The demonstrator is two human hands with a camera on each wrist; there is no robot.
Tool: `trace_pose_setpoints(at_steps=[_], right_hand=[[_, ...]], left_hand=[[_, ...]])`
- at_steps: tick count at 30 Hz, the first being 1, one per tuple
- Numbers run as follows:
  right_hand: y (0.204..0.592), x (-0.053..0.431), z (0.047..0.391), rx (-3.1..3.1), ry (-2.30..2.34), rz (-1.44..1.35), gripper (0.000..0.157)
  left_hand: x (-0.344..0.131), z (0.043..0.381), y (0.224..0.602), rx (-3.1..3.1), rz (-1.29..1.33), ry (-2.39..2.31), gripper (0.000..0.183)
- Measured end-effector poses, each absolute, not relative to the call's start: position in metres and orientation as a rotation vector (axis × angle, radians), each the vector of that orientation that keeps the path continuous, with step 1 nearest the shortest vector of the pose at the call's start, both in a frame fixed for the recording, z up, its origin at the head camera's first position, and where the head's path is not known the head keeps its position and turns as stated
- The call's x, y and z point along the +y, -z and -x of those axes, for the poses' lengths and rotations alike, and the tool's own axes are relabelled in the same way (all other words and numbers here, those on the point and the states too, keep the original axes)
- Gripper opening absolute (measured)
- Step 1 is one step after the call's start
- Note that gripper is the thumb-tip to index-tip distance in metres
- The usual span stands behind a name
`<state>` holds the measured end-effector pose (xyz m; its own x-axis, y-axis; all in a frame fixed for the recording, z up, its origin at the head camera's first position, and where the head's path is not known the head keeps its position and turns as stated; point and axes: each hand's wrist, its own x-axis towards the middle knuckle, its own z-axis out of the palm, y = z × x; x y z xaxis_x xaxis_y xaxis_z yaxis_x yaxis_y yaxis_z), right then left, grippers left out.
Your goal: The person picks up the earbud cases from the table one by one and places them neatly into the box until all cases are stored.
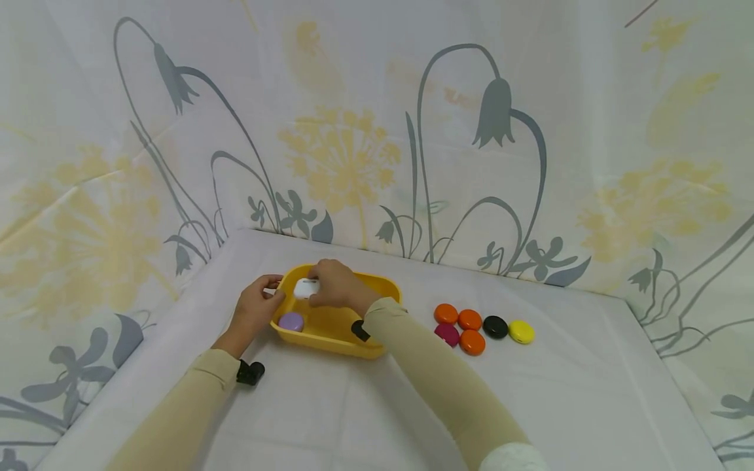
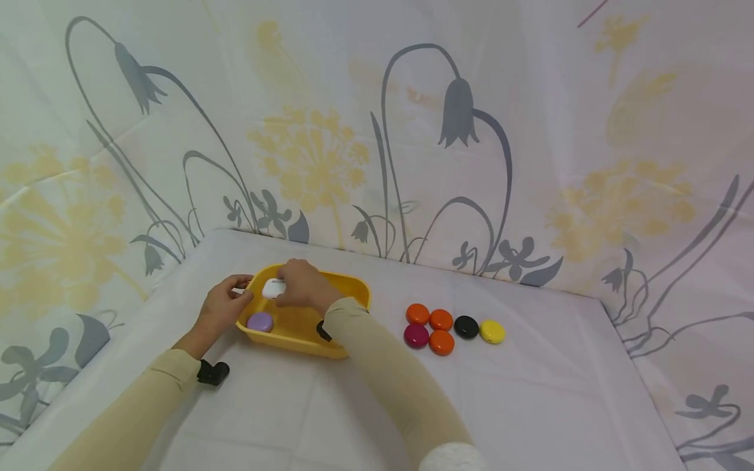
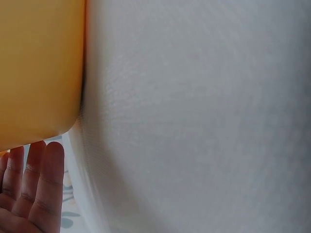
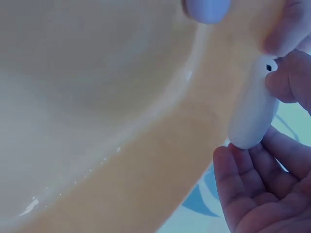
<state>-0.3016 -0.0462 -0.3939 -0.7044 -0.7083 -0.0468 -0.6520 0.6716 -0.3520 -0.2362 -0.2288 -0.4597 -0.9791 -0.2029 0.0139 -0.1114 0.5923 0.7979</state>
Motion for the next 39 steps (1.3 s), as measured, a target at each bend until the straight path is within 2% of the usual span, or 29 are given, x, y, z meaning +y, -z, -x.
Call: trace_pose_setpoints(at_steps=[15,39], right_hand=[[0.390,-0.026,0.295,2.730,0.622,1.120,0.042],[0.378,0.009,0.279,2.730,0.807,1.121,0.047]], left_hand=[[-0.228,0.237,0.460,-2.715,-0.292,1.344,0.044],[-0.227,0.234,0.458,-2.697,-0.266,1.321,0.044]])
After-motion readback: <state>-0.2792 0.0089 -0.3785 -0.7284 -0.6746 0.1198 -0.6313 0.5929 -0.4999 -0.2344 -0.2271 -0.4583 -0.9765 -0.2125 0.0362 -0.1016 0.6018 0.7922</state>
